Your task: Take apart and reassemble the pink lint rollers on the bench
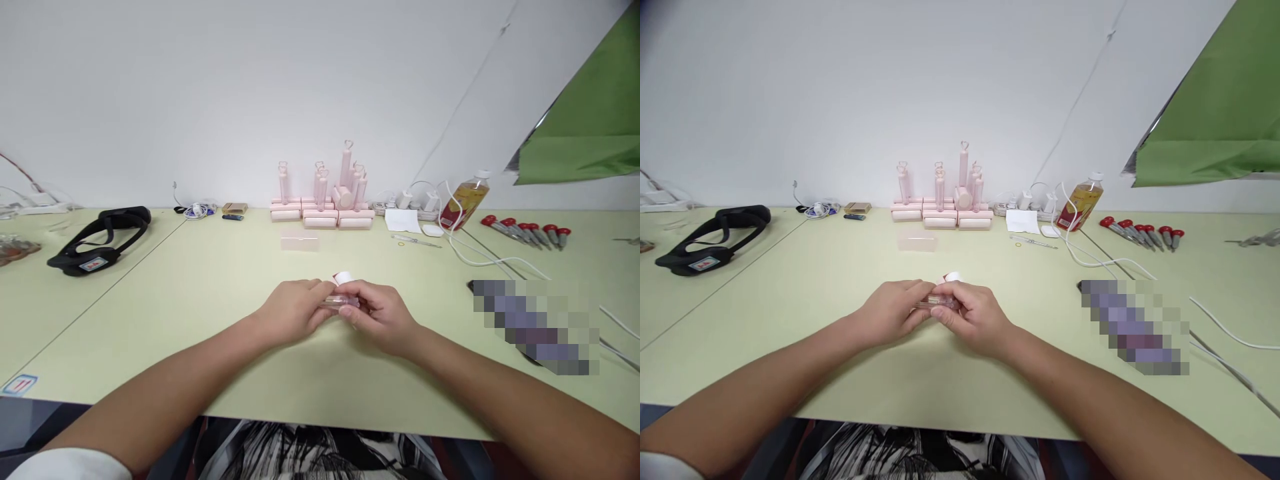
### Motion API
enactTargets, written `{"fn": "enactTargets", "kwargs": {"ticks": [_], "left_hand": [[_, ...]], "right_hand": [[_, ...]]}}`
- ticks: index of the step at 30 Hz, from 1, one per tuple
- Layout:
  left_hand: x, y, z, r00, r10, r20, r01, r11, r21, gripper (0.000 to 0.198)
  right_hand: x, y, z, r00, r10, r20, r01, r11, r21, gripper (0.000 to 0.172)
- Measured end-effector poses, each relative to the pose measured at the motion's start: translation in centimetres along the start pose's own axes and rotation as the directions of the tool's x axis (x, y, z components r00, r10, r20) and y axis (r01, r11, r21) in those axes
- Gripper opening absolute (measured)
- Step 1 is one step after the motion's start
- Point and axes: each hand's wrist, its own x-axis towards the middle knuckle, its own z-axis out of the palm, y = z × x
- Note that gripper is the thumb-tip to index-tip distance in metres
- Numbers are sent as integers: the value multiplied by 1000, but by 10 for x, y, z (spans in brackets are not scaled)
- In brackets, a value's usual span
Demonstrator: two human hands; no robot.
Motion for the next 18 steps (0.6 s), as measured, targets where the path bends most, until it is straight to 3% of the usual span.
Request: {"fn": "enactTargets", "kwargs": {"ticks": [3, 6, 8, 12, 15, 18], "left_hand": [[-1, -3, 2, 1000, -11, 25, 12, 999, -52, 31], [-1, -10, -2, 999, -42, 34, 44, 997, -64, 31], [-1, -14, -3, 997, -65, 51, 69, 993, -94, 34], [-2, -18, -2, 988, -132, 78, 146, 966, -213, 42], [-3, -22, 1, 985, -167, 37, 170, 932, -320, 36], [-3, -26, 1, 988, -155, -11, 142, 930, -340, 29]], "right_hand": [[3, 3, -7, 994, 17, -104, -17, 1000, 2, 33], [11, 14, -14, 959, 216, -185, -242, 962, -128, 40], [14, 23, -16, 932, 348, -100, -362, 904, -227, 54], [13, 30, -17, 859, 491, 142, -440, 851, -286, 77], [11, 29, -16, 824, 527, 209, -479, 845, -238, 76], [12, 26, -15, 822, 541, 179, -518, 840, -161, 68]]}}
